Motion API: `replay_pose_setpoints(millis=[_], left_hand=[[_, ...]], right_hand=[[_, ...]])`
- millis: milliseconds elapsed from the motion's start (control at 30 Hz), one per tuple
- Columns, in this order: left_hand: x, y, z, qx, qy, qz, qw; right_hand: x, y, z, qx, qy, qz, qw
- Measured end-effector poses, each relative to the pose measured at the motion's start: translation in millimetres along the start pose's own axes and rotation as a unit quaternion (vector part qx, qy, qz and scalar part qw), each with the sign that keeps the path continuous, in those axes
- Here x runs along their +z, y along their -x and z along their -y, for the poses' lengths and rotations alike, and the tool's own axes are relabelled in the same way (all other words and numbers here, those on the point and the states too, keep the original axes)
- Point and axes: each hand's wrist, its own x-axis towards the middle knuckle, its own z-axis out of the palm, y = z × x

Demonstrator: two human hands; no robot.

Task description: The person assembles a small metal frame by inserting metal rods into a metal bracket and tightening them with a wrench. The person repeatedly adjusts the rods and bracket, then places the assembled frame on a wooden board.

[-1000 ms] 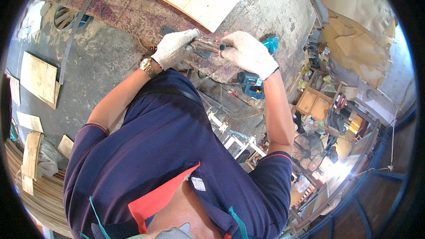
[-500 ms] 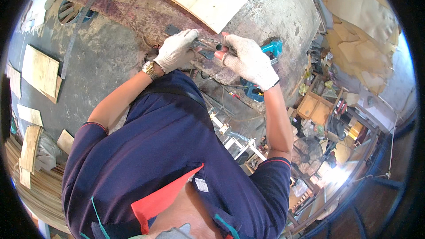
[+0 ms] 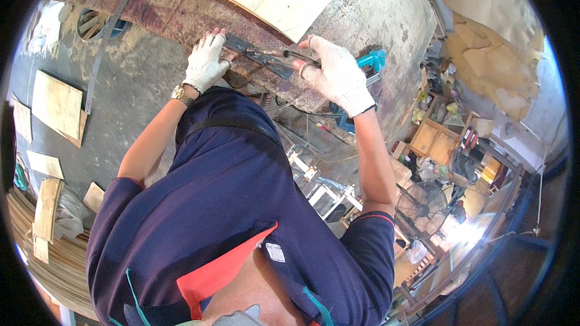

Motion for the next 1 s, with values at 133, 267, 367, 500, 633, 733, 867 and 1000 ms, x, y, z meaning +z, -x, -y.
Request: replay_pose_setpoints(millis=[133,267,367,500,633,733,867,1000], left_hand=[[-6.3,0.8,5.4,-0.018,-0.001,0.043,0.999],[-12.6,4.4,2.4,0.014,-0.004,0.005,1.0],[-28.3,-1.1,-10.1,0.029,0.029,0.051,0.998],[-17.4,-13.1,-15.8,0.087,0.055,0.064,0.993],[-17.9,-25.1,-41.2,0.155,0.059,0.06,0.984],[-31.5,-40.0,-71.8,0.217,0.101,0.077,0.968],[-50.4,-64.7,-94.2,0.163,0.44,0.205,0.859],[-53.5,-116.3,-104.1,0.117,0.298,0.261,0.911]], right_hand=[[-4.0,8.3,-3.5,-0.052,-0.004,-0.083,0.995],[-2.9,23.4,-16.9,-0.036,-0.08,-0.166,0.982],[21.2,32.7,-44.2,0.065,-0.274,-0.212,0.936],[109.3,24.9,-114.1,0.099,-0.363,-0.295,0.879],[151.7,5.1,-124.7,0.119,-0.333,-0.233,0.906],[164.5,-6.8,-115.0,0.147,-0.33,-0.218,0.907],[176.7,-4.8,-105.1,0.155,-0.15,-0.251,0.944],[219.0,-0.2,-115.4,0.229,-0.074,-0.3,0.923]])
